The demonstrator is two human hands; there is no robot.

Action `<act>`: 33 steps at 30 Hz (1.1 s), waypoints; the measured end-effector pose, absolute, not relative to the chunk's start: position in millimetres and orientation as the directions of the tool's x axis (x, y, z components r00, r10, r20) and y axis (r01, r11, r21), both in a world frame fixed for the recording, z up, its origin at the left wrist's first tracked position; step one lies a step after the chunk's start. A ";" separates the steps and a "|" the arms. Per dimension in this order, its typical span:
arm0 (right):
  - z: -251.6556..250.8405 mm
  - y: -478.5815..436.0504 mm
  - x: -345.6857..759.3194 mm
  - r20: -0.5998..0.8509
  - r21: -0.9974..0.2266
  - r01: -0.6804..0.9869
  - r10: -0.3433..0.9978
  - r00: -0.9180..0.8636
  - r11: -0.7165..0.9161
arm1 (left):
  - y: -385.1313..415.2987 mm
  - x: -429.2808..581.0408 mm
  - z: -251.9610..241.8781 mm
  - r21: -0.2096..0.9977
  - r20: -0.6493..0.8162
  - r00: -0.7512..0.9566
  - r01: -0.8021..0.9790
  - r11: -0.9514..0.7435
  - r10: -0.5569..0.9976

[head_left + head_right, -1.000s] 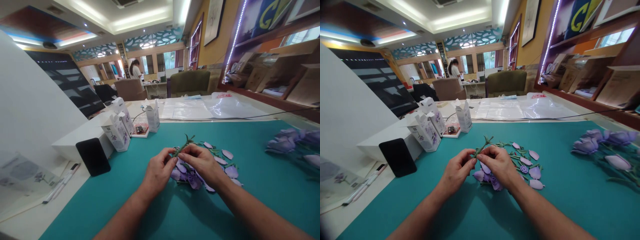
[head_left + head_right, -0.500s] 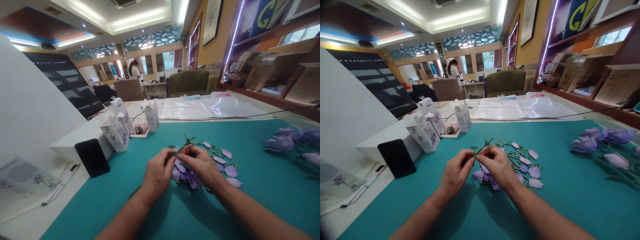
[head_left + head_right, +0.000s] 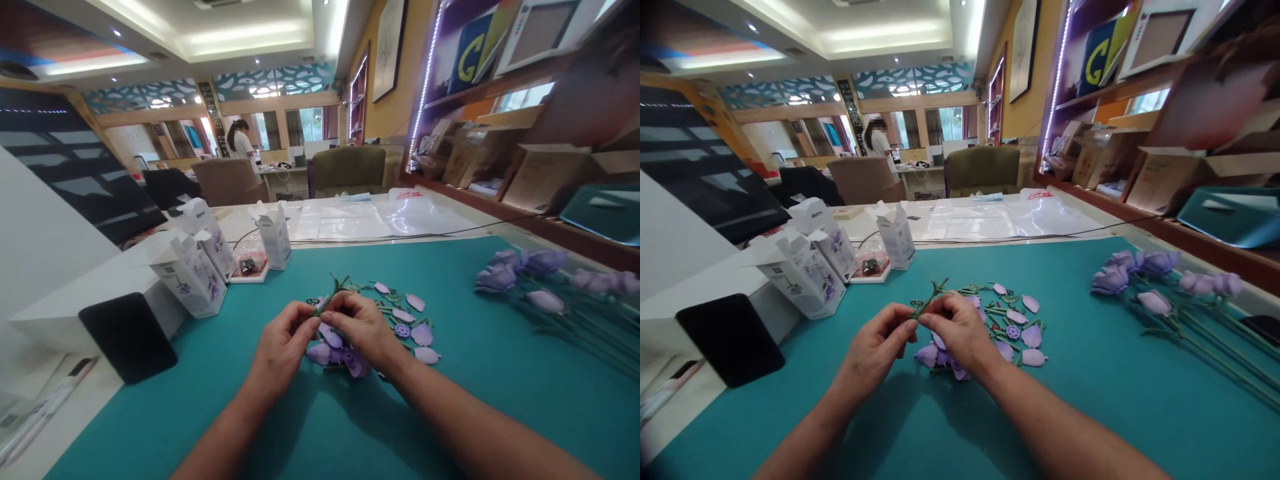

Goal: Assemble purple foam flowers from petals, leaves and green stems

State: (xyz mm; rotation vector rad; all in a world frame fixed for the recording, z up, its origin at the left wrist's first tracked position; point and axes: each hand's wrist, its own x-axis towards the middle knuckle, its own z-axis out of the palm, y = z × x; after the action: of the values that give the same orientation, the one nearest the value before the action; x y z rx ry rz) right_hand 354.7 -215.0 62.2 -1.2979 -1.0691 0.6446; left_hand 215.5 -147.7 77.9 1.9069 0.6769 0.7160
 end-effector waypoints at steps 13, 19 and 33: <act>69.9 -240.5 473.3 0.073 -0.532 0.744 0.853 0.517 -0.405 | -143.3 215.4 74.1 0.838 0.189 0.649 0.285 -0.466 0.737; 51.1 -251.1 504.1 -0.022 -0.317 0.767 0.813 0.582 -0.558 | -145.0 218.3 74.2 0.774 0.218 0.677 0.319 -0.547 0.703; 34.2 -246.5 495.1 -0.106 -0.108 0.806 0.813 0.572 -0.581 | -141.0 221.9 67.9 0.652 0.227 0.698 0.409 -0.638 0.679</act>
State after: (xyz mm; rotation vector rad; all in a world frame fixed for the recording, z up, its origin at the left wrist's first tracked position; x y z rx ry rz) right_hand 495.1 -246.5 34.2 -2.7428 -1.4142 0.2238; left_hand 221.9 -141.0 67.9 2.3336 0.8302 0.6211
